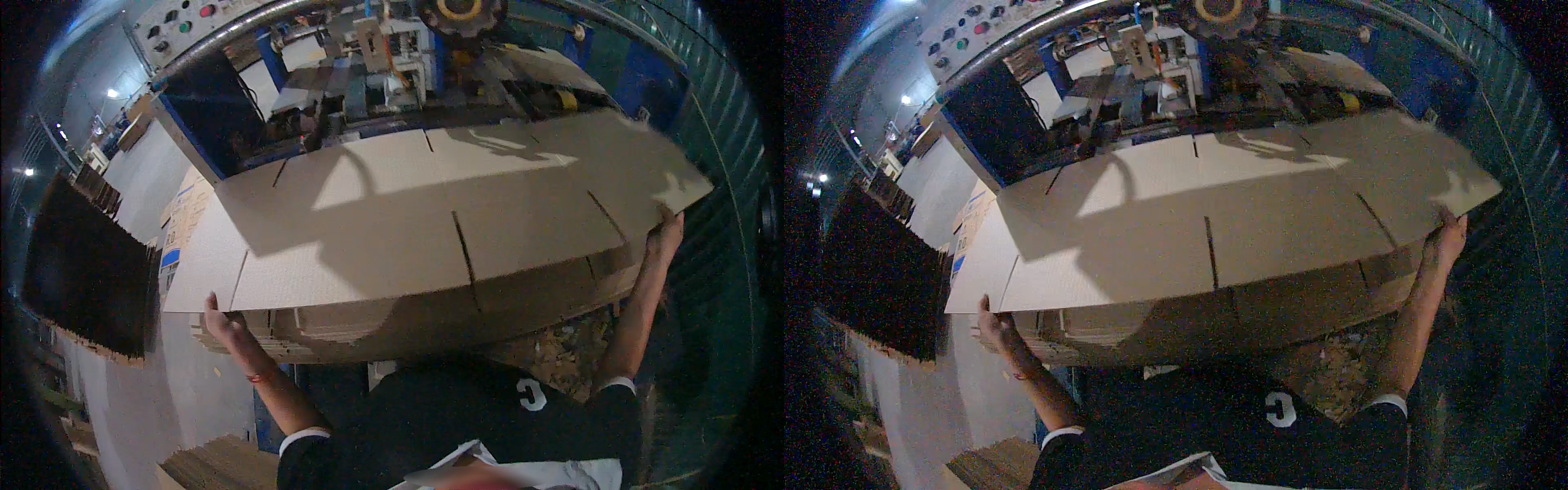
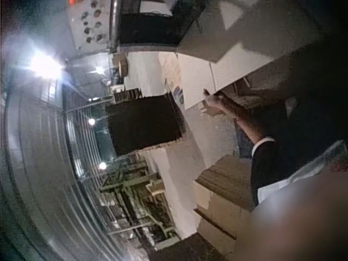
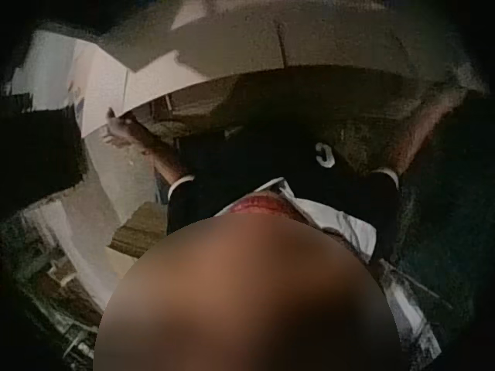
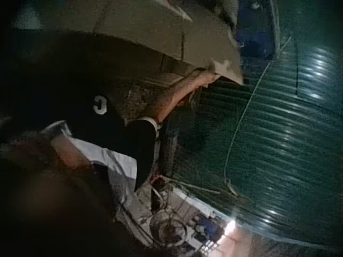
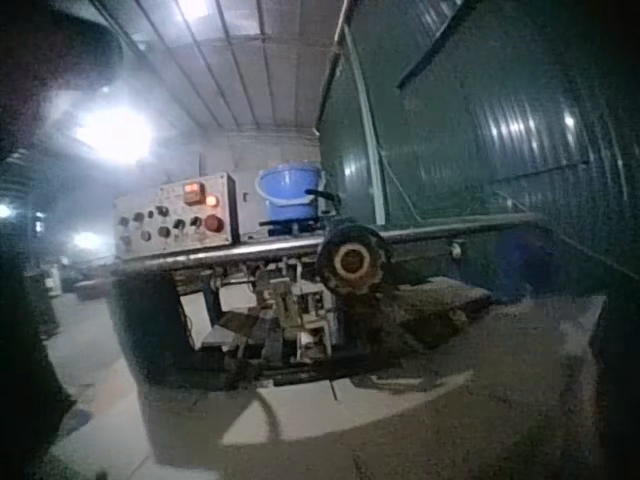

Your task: The person repeatedly picks up flat cardboard sheets from a nearby pile and places them onto a growing stack on a workbench. The hands align each sheet before setting it down, continuing the cycle throughout the clip.

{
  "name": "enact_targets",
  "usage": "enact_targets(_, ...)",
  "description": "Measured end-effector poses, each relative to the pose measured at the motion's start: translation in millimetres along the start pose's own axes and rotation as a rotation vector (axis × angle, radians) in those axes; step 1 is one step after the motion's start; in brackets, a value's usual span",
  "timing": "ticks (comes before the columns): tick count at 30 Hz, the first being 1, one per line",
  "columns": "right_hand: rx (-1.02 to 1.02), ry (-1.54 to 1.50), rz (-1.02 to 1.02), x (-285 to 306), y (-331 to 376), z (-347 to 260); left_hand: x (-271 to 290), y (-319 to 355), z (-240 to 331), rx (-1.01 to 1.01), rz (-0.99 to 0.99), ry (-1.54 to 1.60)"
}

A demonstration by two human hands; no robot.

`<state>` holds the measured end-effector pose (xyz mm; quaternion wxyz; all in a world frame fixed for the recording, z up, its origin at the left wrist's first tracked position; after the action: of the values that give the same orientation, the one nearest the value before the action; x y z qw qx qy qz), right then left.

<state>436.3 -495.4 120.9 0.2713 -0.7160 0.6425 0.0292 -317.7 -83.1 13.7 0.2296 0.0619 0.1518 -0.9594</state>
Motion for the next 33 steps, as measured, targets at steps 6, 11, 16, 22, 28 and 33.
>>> enact_targets(6, 0.304, 0.772, -0.226, 14.0, 146.0, -52.3, 2.1, 35.1, 34.0, 0.222, -0.241, 0.121)
enact_targets(11, 0.706, 1.08, -1.19, -47.5, 242.4, -17.7, -59.9, 131.3, 87.2, -0.252, -0.692, -0.314)
enact_targets(16, 0.69, 1.081, -1.287, -69.2, 244.6, -9.7, -117.1, 174.5, 86.9, -0.701, -1.239, -0.908)
enact_targets(22, 0.547, 1.022, -1.444, -65.0, 223.2, 9.9, -130.6, 169.2, 79.1, -0.834, -1.317, -1.005)
enact_targets(28, 0.56, 1.027, -1.618, -94.8, 181.7, 55.0, -160.6, 154.1, 69.7, -0.816, -1.25, -0.931)
enact_targets(33, 0.718, 1.06, -1.541, -136.2, 135.7, 93.8, -210.1, 132.8, 46.9, -0.787, -1.176, -0.843)
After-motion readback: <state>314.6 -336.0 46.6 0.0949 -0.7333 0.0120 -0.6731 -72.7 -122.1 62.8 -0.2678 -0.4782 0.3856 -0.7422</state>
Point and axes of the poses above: each hand's wrist, its own y-axis away from the middle knuckle, its own x-axis out of the back of the hand, z = x × y, the point moved 5 cm from there along -y, towards the middle knuckle, and after that the axes turned 1 degree about x, right-handed, at the moved point
